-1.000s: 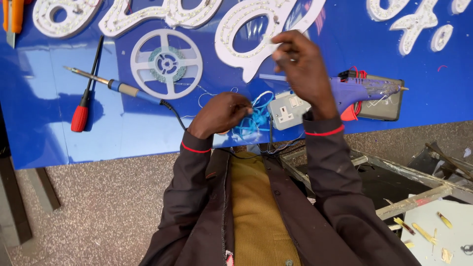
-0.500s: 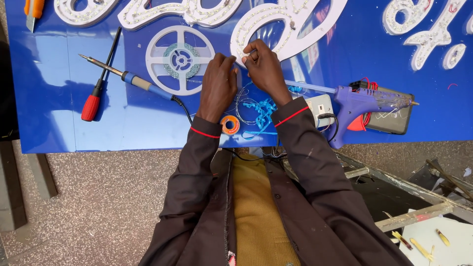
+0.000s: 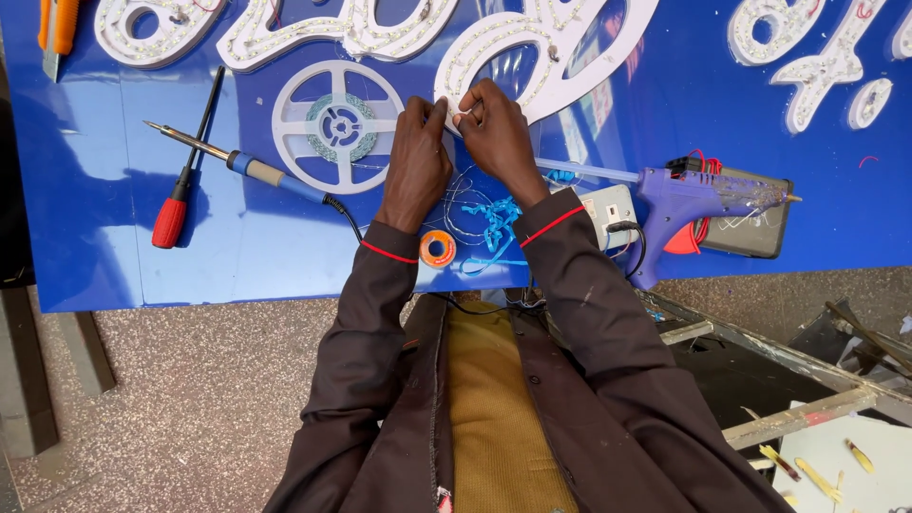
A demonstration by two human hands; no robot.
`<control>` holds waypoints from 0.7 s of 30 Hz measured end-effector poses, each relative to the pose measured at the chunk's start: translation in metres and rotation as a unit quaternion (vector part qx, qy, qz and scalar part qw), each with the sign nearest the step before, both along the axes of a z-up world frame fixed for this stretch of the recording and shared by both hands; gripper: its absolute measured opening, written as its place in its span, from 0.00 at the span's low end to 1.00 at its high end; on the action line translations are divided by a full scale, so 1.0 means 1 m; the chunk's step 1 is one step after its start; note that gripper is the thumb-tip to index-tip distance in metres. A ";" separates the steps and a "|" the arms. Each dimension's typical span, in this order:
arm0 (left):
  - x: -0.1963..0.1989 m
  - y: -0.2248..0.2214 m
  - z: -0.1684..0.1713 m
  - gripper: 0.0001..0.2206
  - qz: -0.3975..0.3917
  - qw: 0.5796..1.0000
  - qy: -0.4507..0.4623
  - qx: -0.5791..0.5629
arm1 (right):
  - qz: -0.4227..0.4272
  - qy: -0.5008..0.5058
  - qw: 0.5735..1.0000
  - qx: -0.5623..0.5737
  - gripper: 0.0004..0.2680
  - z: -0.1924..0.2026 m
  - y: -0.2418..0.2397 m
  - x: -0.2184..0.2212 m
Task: The person unspools a length of LED strip from a reel and attaches it to white letter cutouts on a blue workspace using their hands.
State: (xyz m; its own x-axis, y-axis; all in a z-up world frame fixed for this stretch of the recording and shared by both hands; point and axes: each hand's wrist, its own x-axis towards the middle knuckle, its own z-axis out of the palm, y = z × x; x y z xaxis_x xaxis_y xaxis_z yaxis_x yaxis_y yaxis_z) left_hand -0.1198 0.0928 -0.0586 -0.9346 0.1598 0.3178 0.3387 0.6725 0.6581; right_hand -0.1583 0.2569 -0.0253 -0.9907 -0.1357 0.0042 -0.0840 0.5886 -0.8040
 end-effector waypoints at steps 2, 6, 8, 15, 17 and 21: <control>-0.001 0.000 -0.004 0.18 -0.006 1.000 0.003 -0.003 | -0.008 -0.013 1.000 0.006 0.07 0.000 0.000 0.000; -0.003 0.001 -0.002 0.17 -0.007 1.000 -0.005 -0.014 | -0.010 -0.012 1.000 0.013 0.07 0.000 -0.001 -0.002; -0.005 0.002 -0.010 0.17 -0.009 0.999 0.007 -0.049 | 0.006 0.003 1.000 0.015 0.04 -0.002 0.001 -0.002; -0.003 0.007 -0.015 0.20 0.021 0.982 0.035 -0.186 | 0.062 0.019 0.997 0.047 0.05 0.004 0.014 0.005; -0.002 0.007 -0.015 0.24 0.025 0.970 0.046 -0.235 | 0.033 0.017 0.996 0.078 0.07 0.008 0.022 0.010; 0.006 0.009 0.004 0.23 0.020 0.980 0.030 -0.197 | 0.049 0.013 0.999 0.015 0.05 0.028 0.035 0.024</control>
